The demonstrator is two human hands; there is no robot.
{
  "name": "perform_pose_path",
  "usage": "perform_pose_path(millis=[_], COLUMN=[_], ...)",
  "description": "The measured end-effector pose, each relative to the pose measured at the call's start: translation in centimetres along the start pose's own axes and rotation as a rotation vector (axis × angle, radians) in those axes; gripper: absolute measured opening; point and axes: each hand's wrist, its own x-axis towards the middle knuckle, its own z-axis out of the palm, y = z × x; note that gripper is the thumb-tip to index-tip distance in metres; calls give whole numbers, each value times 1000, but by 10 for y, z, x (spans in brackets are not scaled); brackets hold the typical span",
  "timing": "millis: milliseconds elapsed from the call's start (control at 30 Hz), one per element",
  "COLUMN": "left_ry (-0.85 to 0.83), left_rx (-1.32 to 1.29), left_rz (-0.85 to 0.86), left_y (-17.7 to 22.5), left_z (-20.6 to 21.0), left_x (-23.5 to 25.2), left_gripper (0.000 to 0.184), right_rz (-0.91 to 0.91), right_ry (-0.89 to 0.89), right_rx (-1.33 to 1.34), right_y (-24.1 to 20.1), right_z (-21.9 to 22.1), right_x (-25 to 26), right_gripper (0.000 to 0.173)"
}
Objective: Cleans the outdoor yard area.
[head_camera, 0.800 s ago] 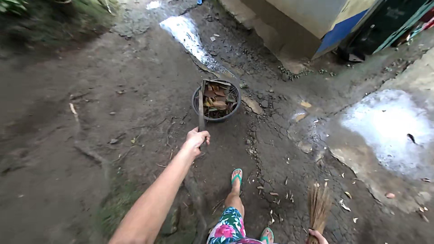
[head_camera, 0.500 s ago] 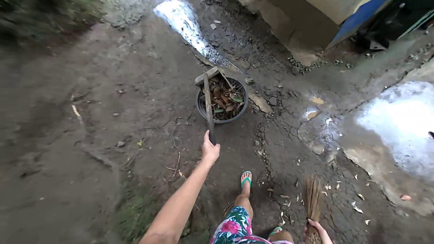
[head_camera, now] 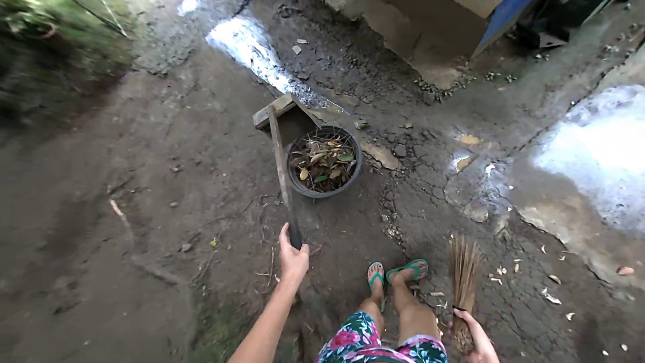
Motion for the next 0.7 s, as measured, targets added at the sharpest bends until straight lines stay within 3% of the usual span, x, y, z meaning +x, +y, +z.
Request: perform_pose_path(millis=[333, 500, 600, 700], left_ry=[-27, -155, -242, -351], left_rx=[-86, -283, -446, -693], left_rz=[-110, -226, -414, -634], left_y=[82, 135, 164, 180], left_z=[8, 27, 39, 59], left_x=[-12, -23, -25, -20], left_gripper=[86, 75, 64, 35], right_rz=[-23, 89, 141, 87], right_ry=[-71, -233, -80, 119], right_rx=[-155, -48, 0, -24], right_y=[-42, -70, -85, -113], right_z=[34, -4, -20, -5], right_x=[40, 91, 100, 69], right_gripper=[22, 20, 22, 20])
